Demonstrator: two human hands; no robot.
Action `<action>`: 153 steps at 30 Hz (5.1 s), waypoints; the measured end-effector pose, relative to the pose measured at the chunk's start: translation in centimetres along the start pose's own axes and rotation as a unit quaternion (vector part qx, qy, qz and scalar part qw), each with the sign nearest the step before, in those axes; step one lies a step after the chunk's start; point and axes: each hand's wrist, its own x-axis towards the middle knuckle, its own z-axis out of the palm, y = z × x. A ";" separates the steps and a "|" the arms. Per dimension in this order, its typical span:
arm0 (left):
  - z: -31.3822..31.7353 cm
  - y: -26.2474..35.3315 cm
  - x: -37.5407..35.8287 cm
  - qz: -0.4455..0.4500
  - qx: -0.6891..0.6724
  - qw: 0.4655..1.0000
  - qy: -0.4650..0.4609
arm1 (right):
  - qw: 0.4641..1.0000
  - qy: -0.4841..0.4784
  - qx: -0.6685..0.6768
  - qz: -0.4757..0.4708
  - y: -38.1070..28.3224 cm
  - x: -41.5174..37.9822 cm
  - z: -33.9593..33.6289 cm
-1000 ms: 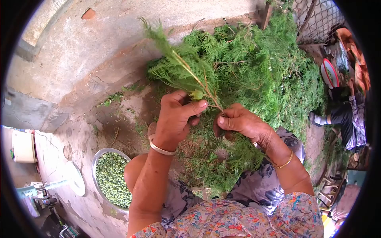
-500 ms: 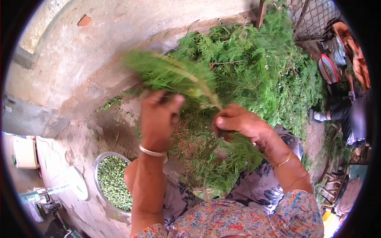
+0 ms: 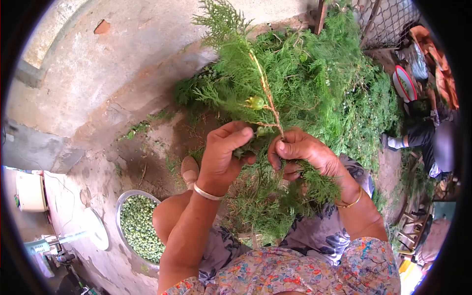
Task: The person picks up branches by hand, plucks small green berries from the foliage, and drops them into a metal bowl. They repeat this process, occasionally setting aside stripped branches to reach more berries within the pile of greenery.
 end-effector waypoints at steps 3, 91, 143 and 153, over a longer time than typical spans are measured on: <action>-0.2 -0.3 0.1 0.006 0.006 0.999 -0.040 | 1.000 -0.008 -0.019 -0.018 0.5 0.5 0.5; -0.4 -1.7 0.2 -0.063 0.007 0.997 0.052 | 0.947 0.219 -0.167 -0.165 1.0 2.8 1.0; -3.0 -0.4 0.7 -0.026 -0.302 0.951 -0.063 | 0.930 0.304 -0.181 -0.103 2.0 3.5 -0.2; -4.5 2.3 -3.5 0.046 -0.226 0.970 -0.081 | 0.919 0.288 -0.232 -0.133 3.4 2.3 1.7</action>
